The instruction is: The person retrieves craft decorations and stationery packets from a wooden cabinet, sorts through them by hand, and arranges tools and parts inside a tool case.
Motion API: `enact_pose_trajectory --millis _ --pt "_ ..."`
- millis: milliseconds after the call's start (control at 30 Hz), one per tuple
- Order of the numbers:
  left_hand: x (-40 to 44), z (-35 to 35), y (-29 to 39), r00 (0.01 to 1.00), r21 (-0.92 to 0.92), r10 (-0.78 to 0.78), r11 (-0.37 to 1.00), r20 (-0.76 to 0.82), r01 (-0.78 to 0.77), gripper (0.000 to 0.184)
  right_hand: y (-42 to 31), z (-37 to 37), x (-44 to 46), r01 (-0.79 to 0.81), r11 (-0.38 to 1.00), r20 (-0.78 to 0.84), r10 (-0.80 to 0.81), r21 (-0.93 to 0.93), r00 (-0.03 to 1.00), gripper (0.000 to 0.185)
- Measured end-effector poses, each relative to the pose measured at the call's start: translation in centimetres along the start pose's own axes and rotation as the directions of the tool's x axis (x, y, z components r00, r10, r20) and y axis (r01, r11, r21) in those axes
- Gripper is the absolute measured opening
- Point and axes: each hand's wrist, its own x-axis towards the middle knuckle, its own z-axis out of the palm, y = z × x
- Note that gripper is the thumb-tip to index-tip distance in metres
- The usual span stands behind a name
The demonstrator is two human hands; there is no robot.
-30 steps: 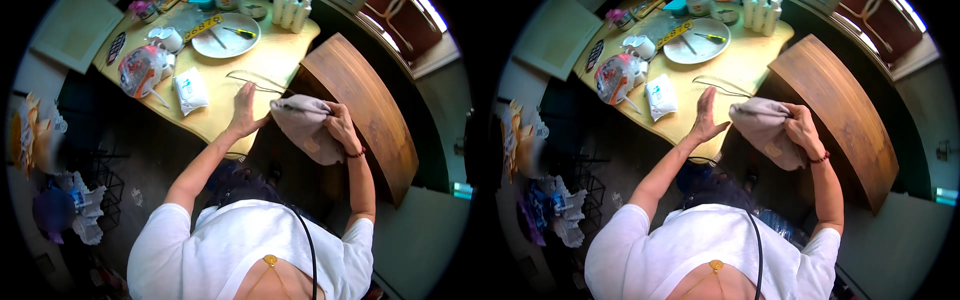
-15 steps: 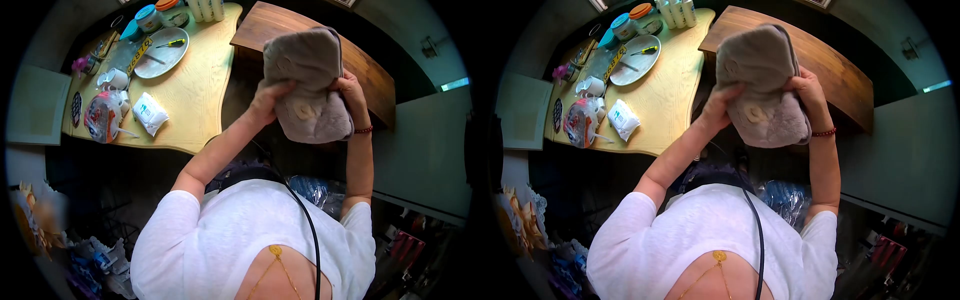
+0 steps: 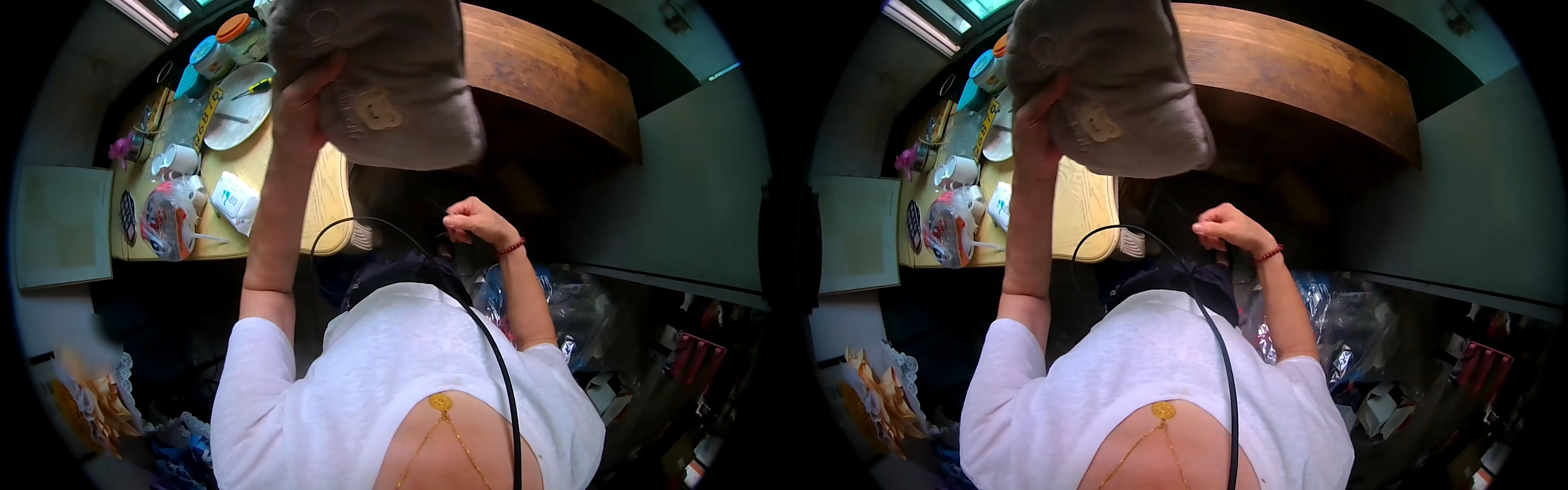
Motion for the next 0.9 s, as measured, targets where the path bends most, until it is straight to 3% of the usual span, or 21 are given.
enact_pose_trajectory --millis 33,67,100,133,200,267,333,367,400,467,500,600,667,800,833,900 --pt "-0.1 0.2 0.7 0.999 0.082 0.049 0.996 -0.018 -0.047 0.039 2.2 -1.5 -0.8 -0.153 0.979 -0.089 0.142 -0.135 0.986 0.036" --pt "-0.2 -0.3 0.7 0.999 0.083 0.044 0.996 -0.013 -0.043 0.039 4.1 -2.8 -1.8 -0.219 0.953 -0.167 0.185 -0.211 0.968 0.036" --pt "-0.4 -1.2 0.3 0.998 0.198 0.026 0.98 -0.061 -0.014 0.036 5.1 -3.7 -3.2 -0.245 0.969 -0.251 0.228 -0.037 0.941 0.033" --pt "-0.5 -2.3 -0.3 0.994 0.309 0.015 0.951 -0.112 0.021 0.034 6.7 -4.9 -4.3 -0.133 0.97 -0.284 0.188 0.202 0.94 0.033" --pt "-1.2 -4.2 -2.6 0.993 0.467 -0.032 0.88 -0.116 0.083 0.025 7.2 -6.9 -5.8 0.052 0.937 -0.461 0.121 0.345 0.879 0.035" --pt "-2.6 -3.9 -5.2 0.986 0.588 -0.149 0.791 -0.079 0.167 0.026 7.8 -8.5 -5.0 0.336 0.602 -0.501 0.124 0.724 0.857 0.031" --pt "-3.9 -3.7 -9.4 0.992 0.692 -0.057 0.721 0.108 -0.034 0.022 5.9 -6.7 -2.1 0.477 0.548 -0.616 0.09 0.687 0.783 0.024" --pt "-4.5 -3.7 -11.8 0.983 0.784 0.007 0.602 0.185 -0.152 0.025 3.7 -4.5 -0.4 0.461 0.648 -0.696 0.15 0.606 0.702 0.027" --pt "-5.4 -2.0 -12.2 0.973 0.856 -0.016 0.479 0.229 -0.193 0.029 2.8 -2.9 1.1 0.44 0.64 -0.635 0.097 0.629 0.766 0.037" --pt "-7.1 -2.5 -17.3 0.971 0.93 -0.062 0.308 0.231 -0.201 0.017 1.2 0.7 3.4 0.379 0.665 -0.485 -0.03 0.643 0.874 0.043" --pt "-8.2 -3.1 -19.7 0.964 0.955 -0.09 0.181 0.252 -0.233 0.013 1.8 1.7 4.8 0.385 0.703 -0.56 0.022 0.598 0.828 0.045" --pt "-11.6 -3.4 -24.4 0.91 0.93 -0.197 0.043 0.365 -0.364 0.013 5.3 0.4 7.2 0.388 0.712 -0.68 0.17 0.585 0.714 0.032" --pt "-12.2 -3.9 -26.4 0.89 0.923 -0.253 0.04 0.379 -0.382 0.013 6.6 -0.4 7.7 0.378 0.641 -0.698 0.364 0.668 0.617 0.028" --pt "-12.6 -6.1 -30.7 0.798 0.874 -0.379 0.065 0.468 -0.482 0.015 17.5 -5.3 9.3 0.307 0.635 -0.673 0.48 0.709 0.562 0.02" --pt "-12.6 -6.8 -31.8 0.756 0.877 -0.492 0.032 0.431 -0.479 0.022 17.8 -5.6 9.4 0.283 0.636 -0.667 0.512 0.718 0.541 0.017" --pt "-12.4 -8.7 -34.8 0.76 0.897 -0.5 0.086 0.415 -0.434 0.026 20.1 -6.7 10.2 0.299 0.628 -0.679 0.541 0.718 0.496 0.017"
